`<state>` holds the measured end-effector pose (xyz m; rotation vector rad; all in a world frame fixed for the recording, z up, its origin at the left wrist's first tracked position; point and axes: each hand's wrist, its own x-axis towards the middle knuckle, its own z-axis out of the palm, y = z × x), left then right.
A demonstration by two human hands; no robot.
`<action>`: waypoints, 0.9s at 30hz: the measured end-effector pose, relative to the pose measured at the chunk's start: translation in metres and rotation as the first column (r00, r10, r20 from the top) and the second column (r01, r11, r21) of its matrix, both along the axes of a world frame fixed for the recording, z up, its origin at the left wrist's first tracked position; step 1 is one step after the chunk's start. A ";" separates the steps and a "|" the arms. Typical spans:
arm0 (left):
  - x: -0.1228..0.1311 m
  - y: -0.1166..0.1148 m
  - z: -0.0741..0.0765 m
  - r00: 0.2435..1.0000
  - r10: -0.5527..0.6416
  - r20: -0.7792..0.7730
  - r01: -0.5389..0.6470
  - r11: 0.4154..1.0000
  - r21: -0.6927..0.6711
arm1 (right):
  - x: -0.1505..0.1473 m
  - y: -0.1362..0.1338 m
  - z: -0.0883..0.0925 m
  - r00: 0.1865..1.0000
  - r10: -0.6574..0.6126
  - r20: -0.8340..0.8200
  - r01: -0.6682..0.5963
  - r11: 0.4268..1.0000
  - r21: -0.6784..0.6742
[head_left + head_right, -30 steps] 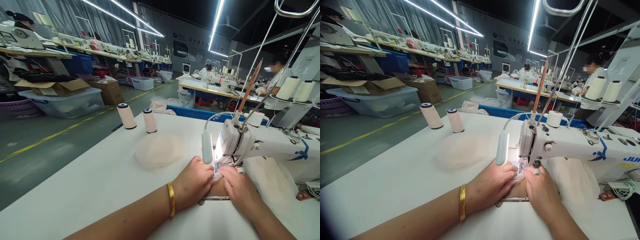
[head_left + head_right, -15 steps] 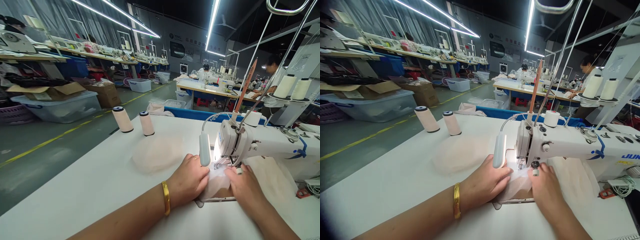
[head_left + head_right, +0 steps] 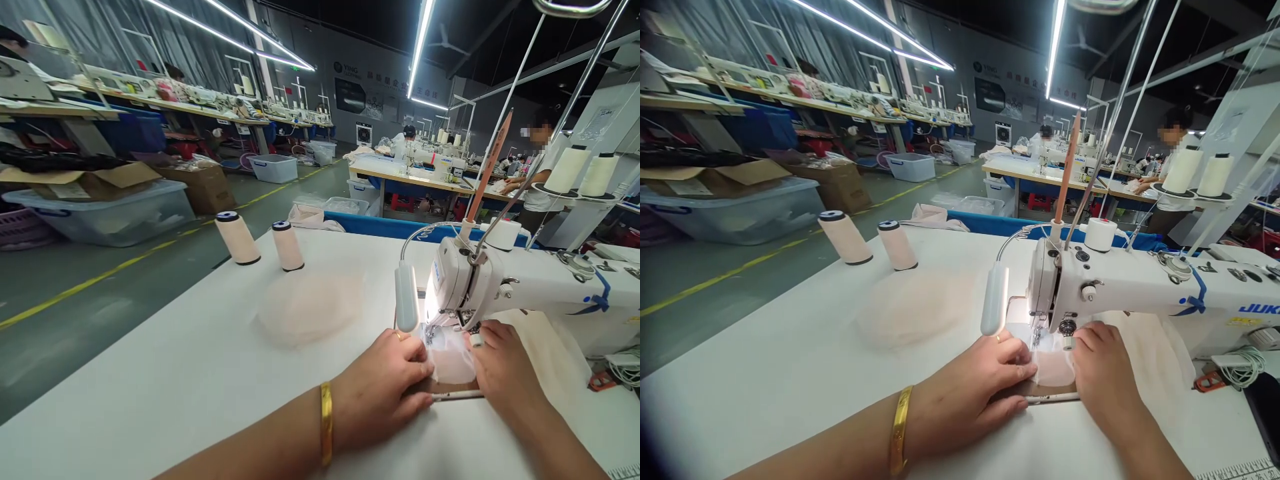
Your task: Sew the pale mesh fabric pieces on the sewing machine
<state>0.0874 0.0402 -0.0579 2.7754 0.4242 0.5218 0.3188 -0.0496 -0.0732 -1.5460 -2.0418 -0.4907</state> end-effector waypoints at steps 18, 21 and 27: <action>0.000 0.000 -0.003 0.999 0.020 0.037 -0.022 0.999 0.045 | -0.022 -0.006 -0.005 0.970 0.206 -0.131 -0.236 0.925 -0.298; 0.000 0.000 -0.004 0.999 0.022 0.049 -0.026 0.997 0.072 | -0.022 -0.004 -0.006 0.975 0.191 -0.113 -0.216 0.932 -0.290; -0.001 -0.006 -0.005 0.997 -0.006 0.072 -0.003 0.991 0.131 | -0.019 -0.002 -0.008 0.981 0.180 -0.079 -0.195 0.937 -0.291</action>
